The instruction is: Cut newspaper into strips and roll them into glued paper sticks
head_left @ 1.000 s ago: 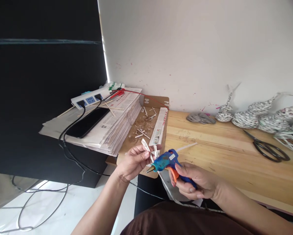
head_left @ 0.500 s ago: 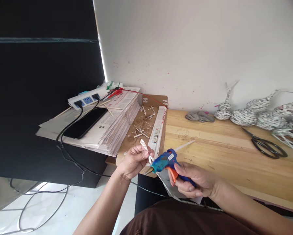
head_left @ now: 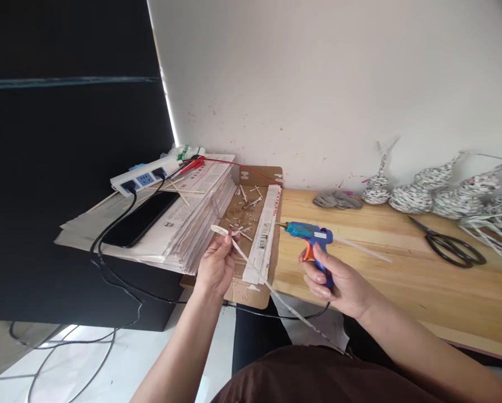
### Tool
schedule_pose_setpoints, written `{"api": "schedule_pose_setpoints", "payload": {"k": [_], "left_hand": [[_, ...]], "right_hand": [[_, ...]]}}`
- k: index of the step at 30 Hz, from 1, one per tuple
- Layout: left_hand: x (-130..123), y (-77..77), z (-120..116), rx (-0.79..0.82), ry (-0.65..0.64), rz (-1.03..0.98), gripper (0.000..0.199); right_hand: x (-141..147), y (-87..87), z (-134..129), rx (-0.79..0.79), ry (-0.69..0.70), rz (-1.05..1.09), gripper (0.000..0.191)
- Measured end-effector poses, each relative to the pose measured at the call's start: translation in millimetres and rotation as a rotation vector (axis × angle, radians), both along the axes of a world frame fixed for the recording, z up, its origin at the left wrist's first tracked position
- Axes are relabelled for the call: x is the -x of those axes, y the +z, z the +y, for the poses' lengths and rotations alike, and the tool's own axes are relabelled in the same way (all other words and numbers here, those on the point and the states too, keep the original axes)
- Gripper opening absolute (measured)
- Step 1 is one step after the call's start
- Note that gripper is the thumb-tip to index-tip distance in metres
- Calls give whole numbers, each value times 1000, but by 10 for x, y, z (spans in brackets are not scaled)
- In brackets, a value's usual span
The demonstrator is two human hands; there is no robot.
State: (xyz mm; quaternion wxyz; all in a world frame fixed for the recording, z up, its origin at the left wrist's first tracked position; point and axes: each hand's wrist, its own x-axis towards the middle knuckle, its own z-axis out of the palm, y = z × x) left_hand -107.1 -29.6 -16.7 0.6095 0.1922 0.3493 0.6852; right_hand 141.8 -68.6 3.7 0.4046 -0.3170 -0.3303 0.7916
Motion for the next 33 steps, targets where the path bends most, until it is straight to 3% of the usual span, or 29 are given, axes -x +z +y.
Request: {"api": "schedule_pose_setpoints", "payload": {"k": [5,12,16,19,28,33], "left_hand": [[35,-97,183,62,36,38,11],[25,-110,8,-19,37,280,20],[-72,-41,-61,-61,-166,391,18],[-185,4,15,-28,-318,440,23],[-385,57,328,-6,-455,732,24],[-429,44,404,-61,-428,769,25]], "right_hand": [[26,-138,-2,89,-88,-38,35],[-23,-163,23,146,-260,39,29],[18,-168,18,193,-311,76,29],[65,-173,6,201,-314,127,29],[119,-201,20,225,-270,237,31],[112,-232,43,250,-261,252,27]]}}
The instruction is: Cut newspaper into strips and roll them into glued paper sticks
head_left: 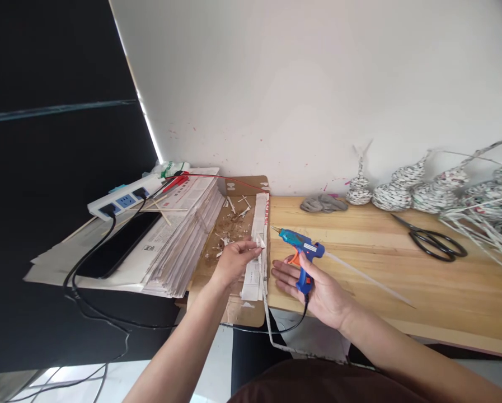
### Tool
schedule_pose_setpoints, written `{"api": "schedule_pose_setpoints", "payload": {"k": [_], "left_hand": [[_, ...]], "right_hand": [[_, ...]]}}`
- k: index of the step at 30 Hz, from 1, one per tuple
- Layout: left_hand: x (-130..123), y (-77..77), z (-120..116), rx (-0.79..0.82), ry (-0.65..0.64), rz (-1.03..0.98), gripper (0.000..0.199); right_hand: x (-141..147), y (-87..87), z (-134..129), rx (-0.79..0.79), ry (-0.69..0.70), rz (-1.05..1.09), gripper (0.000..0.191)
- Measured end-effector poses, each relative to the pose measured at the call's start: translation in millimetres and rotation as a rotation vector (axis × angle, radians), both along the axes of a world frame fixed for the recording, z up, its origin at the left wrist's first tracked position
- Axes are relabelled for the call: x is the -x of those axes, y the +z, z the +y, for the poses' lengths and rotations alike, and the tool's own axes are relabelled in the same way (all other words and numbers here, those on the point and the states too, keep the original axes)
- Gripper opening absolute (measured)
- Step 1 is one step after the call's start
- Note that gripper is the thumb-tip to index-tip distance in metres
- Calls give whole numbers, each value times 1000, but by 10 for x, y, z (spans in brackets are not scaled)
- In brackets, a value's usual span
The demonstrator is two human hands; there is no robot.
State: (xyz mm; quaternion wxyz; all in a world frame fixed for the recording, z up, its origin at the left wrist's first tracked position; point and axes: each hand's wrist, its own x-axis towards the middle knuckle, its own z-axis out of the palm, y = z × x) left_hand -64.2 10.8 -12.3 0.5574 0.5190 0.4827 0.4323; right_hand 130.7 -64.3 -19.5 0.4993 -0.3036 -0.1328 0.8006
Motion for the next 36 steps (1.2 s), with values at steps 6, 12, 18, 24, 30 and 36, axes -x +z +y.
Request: {"api": "schedule_pose_setpoints", "payload": {"k": [6,12,18,24,30,36], "left_hand": [[-71,-45,119,29,-23,5,30],[-83,-65,175,-5,-49,52,27],[-164,-63,189,-72,-32,200,15],[-164,-79,225,-53,-85,163,17],[-157,-66,229,-11,-75,104,24],[-190,-5,245,60,-82,71,29]], "right_hand": [[15,-46,18,10,9,14,29],[0,-67,29,-2,29,15,27],[-1,-80,36,9,25,44,24],[-15,-95,41,6,33,54,24],[-21,-78,33,8,33,53,25],[-92,-84,-6,1,43,54,29]]}}
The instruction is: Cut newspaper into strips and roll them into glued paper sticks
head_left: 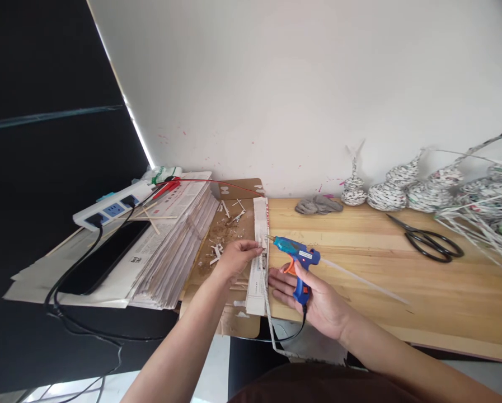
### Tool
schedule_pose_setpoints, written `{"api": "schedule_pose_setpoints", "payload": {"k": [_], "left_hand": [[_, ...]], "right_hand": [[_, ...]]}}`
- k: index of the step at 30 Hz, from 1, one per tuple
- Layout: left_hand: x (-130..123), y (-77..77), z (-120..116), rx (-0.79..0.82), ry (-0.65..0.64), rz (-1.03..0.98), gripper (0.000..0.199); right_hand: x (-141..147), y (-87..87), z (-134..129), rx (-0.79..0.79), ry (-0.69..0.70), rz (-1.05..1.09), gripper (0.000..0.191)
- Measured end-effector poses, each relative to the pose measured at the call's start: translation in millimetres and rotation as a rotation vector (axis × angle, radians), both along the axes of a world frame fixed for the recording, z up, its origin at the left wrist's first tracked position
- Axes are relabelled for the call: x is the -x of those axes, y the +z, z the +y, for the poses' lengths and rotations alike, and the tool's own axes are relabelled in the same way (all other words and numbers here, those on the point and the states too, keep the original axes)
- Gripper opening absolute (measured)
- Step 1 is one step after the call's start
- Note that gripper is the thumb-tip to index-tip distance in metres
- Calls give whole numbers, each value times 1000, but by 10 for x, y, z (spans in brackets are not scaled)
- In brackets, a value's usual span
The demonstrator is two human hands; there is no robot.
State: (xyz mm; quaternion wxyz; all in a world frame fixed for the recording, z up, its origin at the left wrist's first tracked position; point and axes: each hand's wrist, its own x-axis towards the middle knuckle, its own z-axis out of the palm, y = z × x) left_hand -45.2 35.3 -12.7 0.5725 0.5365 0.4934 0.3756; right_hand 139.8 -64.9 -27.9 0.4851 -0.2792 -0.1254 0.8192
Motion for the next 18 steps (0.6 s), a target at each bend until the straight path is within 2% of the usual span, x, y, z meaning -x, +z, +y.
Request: {"api": "schedule_pose_setpoints", "payload": {"k": [11,18], "left_hand": [[-104,13,-27,44,-38,-32,22],[-67,18,-135,119,-50,-120,30]], "right_hand": [[-124,85,-23,10,-76,-59,27],[-193,117,93,-36,-194,-178,26]]}}
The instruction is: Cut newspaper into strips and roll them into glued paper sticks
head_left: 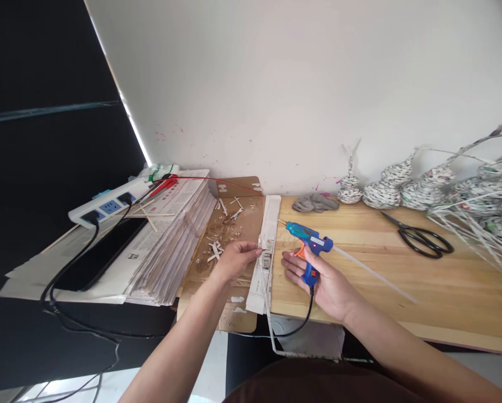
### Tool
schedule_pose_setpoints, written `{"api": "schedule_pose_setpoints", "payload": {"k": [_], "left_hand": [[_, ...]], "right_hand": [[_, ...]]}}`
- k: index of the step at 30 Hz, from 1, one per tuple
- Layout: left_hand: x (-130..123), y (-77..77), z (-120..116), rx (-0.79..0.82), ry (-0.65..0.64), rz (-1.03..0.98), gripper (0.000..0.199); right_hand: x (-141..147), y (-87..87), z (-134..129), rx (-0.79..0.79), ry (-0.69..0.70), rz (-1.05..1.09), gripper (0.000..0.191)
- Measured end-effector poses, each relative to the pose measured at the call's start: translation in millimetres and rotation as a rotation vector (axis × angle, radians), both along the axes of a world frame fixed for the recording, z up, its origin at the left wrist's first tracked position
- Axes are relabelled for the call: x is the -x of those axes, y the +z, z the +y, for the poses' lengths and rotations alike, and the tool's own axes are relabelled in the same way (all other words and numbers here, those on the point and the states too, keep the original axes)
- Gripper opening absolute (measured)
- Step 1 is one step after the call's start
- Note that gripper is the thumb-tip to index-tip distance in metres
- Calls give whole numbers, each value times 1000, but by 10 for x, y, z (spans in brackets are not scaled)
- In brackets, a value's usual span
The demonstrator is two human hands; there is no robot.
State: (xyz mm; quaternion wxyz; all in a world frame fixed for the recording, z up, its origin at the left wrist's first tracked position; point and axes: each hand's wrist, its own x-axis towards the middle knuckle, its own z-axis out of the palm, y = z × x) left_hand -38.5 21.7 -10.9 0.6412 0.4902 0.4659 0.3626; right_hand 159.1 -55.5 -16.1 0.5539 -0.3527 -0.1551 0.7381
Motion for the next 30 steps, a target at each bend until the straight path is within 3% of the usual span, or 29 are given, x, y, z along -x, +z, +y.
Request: {"api": "schedule_pose_setpoints", "payload": {"k": [13,25,30], "left_hand": [[-161,44,-133,49,27,-22,35],[-124,34,-198,100,59,-126,38],[-114,33,-143,93,94,-171,37]], "right_hand": [[65,31,255,-22,-19,-109,28],[75,34,374,-108,26,-134,28],[27,51,304,-38,3,-146,25]]}}
